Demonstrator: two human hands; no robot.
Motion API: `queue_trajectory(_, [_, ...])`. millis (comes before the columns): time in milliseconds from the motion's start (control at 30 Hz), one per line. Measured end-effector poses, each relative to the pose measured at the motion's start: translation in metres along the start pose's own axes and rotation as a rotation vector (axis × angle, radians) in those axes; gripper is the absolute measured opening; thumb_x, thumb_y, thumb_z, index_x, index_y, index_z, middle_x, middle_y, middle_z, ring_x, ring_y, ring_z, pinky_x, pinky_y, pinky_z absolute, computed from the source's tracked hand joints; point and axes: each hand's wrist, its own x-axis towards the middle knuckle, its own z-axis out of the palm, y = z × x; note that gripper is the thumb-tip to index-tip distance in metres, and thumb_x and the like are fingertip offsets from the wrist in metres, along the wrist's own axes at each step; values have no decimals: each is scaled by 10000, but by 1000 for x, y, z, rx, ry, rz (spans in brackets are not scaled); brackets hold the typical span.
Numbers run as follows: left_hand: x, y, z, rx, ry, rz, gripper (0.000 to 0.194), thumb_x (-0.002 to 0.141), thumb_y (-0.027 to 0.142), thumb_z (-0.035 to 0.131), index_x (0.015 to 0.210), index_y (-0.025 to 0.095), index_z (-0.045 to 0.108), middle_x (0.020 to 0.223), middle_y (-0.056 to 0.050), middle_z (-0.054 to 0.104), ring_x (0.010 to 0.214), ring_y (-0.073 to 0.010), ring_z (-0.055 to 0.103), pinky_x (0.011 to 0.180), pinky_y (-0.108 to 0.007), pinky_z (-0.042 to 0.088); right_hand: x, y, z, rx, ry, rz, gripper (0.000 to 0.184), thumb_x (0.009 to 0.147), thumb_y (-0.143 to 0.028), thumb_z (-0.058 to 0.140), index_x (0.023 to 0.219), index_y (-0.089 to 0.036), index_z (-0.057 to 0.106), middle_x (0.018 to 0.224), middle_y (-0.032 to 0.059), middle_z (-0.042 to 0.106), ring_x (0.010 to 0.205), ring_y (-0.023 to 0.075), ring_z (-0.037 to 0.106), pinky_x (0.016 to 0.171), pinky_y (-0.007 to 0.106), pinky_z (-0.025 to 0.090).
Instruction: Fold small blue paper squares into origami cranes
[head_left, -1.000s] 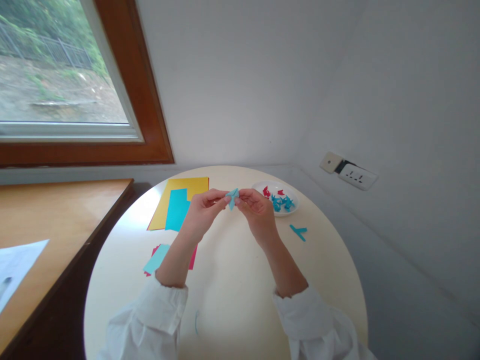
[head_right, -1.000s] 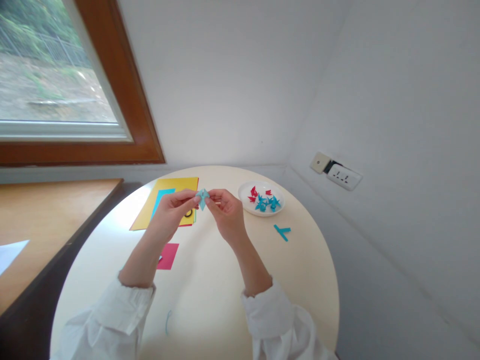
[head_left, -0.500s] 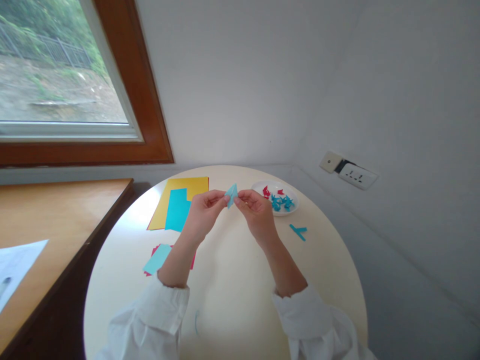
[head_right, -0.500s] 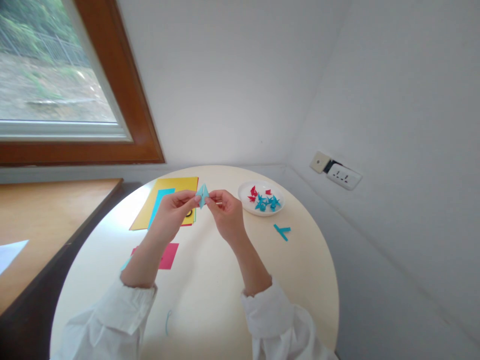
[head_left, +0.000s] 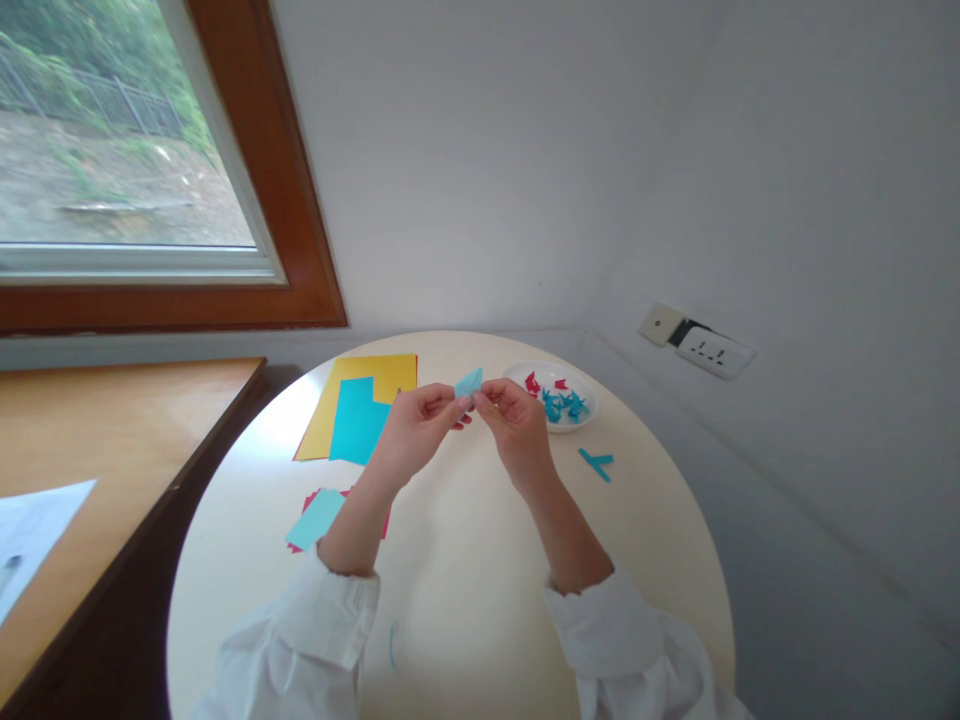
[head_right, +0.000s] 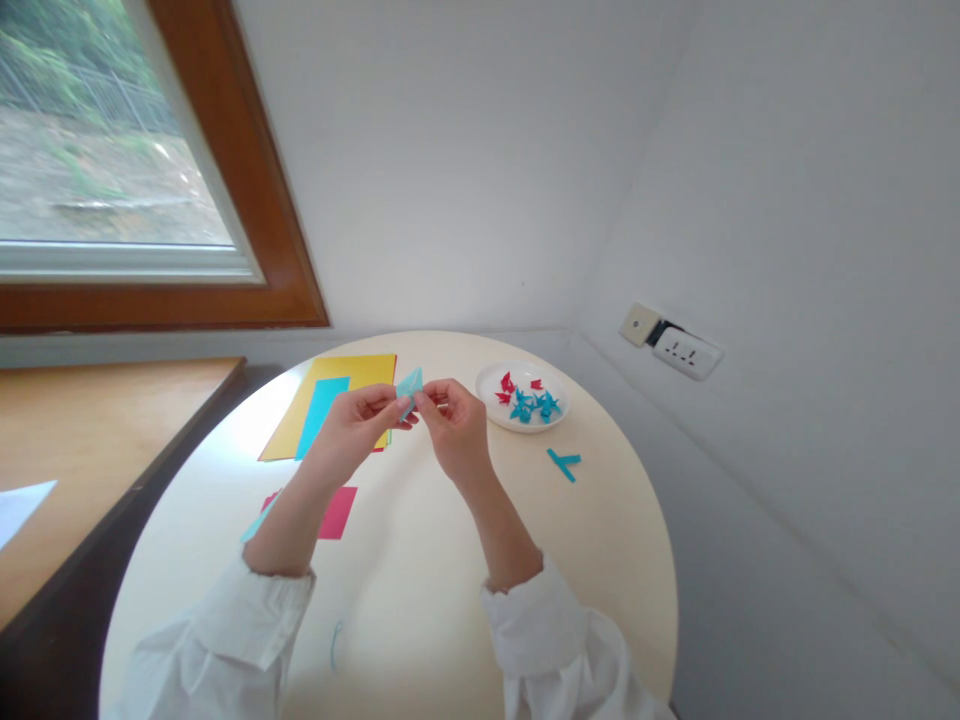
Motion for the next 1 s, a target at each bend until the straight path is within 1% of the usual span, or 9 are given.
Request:
queue_trajectory(100, [0,0,-1,29,-18,10,285,660,400,648,567,139,577,550,-10,584,581,-119,572,599,-241,477,0,-1,0,-3,-5,16,141,699,-317,603,708,-183,559,659,-5,587,598,114,541,559,245,443])
queue_trajectory(200, [0,2,-1,84,-34,5,273,683,387,625,570,143,578,555,-12,594,559,-112,560,571,-231,467,0,-2,-1,-16,-35,29,188,713,-362,597,743,-180,565,694,3,586,640,116,537,552,231,425])
queue_trajectory(267, [-1,3,-1,133,-66,-2,276,698,385,608,564,145,579,537,-8,585,533,-104,540,552,-224,457,0,-2,-3,-14,-59,38,209,725,-385,589,742,-177,567,681,-1,574,635,112,523,538,223,411])
queue_trajectory(367, [-1,3,-1,176,-116,0,294,701,396,603,548,147,568,528,-6,575,521,-100,524,536,-218,443,1,-1,-5,2,-76,34,220,735,-385,585,670,-176,555,619,-20,543,584,99,492,528,223,395])
queue_trajectory(533, [-2,-1,-2,210,-161,25,297,722,393,584,555,149,555,552,-11,585,552,-106,536,550,-218,435,2,-1,-6,29,-22,11,270,712,-341,616,543,-175,488,518,-56,448,505,74,400,504,222,332])
queue_trajectory(667, [-4,3,-3,223,-180,40,298,740,366,567,534,154,523,535,-6,573,536,-102,526,533,-215,418,1,1,-7,69,-5,21,303,702,-319,625,502,-173,452,488,-69,386,489,66,344,498,226,286])
queue_trajectory(767, [-8,9,-3,235,-189,40,281,755,330,552,538,153,526,523,1,557,520,-95,507,515,-210,395,0,1,-6,135,-18,51,298,697,-318,631,499,-172,464,486,-67,396,492,70,352,508,231,289])
queue_trajectory(900, [-13,17,-2,239,-184,21,261,766,284,542,541,153,515,513,19,524,519,-85,487,516,-203,376,0,-1,-6,231,-51,110,265,681,-313,645,503,-172,508,503,-51,459,518,81,407,535,237,327])
queue_trajectory(1000, [-13,16,-4,247,-204,6,260,762,266,541,528,155,512,506,24,518,514,-85,478,517,-205,372,4,0,-11,272,38,126,248,652,-307,660,492,-175,524,504,-49,454,525,79,409,528,229,337])
